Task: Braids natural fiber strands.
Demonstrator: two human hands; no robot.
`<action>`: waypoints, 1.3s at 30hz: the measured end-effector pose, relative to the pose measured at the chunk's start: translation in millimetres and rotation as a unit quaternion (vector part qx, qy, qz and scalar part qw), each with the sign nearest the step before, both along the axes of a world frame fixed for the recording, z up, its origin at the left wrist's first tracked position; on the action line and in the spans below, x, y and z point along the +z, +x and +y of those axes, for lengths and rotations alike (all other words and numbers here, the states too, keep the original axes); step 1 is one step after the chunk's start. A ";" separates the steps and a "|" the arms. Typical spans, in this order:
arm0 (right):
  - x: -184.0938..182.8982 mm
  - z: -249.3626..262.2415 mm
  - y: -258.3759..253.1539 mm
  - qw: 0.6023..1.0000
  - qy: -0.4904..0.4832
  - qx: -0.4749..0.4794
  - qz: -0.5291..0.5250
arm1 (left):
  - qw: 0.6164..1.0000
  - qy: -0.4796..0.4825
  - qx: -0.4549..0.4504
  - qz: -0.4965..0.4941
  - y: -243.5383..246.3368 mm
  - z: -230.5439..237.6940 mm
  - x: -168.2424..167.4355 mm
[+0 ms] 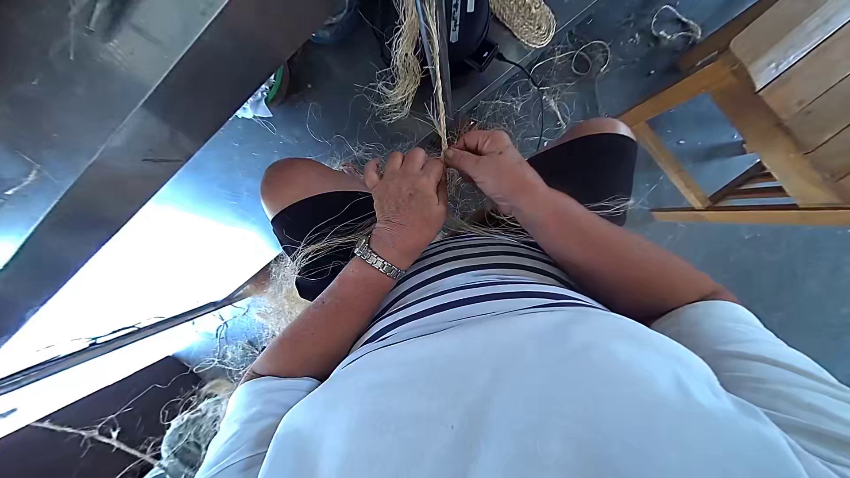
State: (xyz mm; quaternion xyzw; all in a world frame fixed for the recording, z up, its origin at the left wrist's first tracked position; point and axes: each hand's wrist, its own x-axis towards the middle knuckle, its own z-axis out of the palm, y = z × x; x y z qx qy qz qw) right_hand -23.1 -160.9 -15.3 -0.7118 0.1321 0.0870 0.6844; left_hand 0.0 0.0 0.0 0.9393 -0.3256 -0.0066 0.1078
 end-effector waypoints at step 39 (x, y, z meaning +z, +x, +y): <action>17.6 -29.6 -8.1 0.995 0.030 0.087 0.034 | 0.998 -0.053 0.013 0.021 1.9 109.2 115.1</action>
